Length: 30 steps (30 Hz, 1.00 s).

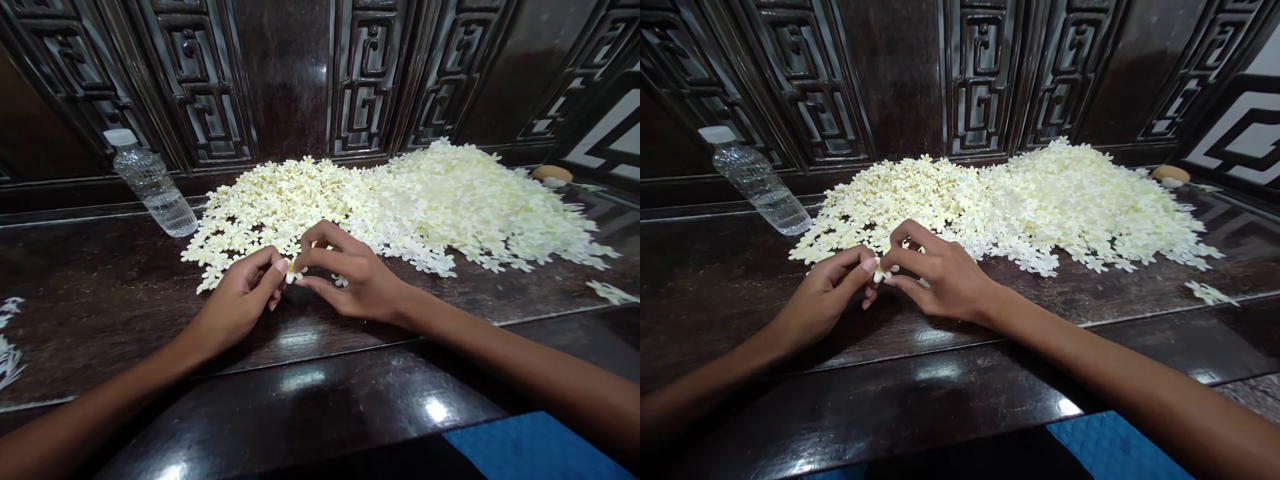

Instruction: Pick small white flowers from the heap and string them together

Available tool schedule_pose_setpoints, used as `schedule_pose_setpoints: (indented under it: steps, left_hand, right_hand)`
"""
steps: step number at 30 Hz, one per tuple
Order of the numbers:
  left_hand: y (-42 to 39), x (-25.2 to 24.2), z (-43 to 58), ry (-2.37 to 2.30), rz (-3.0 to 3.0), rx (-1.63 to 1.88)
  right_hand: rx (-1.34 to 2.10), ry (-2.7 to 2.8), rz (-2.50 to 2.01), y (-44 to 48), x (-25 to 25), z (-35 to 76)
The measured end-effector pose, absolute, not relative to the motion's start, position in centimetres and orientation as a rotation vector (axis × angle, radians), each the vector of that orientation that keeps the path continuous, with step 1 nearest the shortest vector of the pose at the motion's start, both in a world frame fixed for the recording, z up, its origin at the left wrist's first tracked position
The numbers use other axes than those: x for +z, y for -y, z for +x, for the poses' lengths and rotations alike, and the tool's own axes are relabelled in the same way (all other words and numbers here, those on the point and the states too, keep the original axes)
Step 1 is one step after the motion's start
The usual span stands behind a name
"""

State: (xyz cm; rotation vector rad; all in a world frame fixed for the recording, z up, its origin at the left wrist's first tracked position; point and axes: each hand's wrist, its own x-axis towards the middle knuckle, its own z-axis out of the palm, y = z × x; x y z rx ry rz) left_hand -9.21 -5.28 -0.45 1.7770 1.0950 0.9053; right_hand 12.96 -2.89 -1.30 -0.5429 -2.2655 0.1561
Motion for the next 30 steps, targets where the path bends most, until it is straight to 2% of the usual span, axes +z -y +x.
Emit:
schedule_pose_setpoints:
  steps: [11,23,30]
  left_hand:
    - [5.4,-0.3,-8.8,-1.046,1.789,0.966]
    - [5.5,-1.0,-9.3,-1.087,1.953,0.884]
    - [5.3,-1.2,-9.1,-0.94,1.712,0.908]
  right_hand:
    - [0.185,2.266,-0.581,3.1,-1.3,12.7]
    - [0.416,2.191,-0.45,2.2,-1.5,12.9]
    - [0.395,2.203,-0.419,2.5,-1.6,12.6]
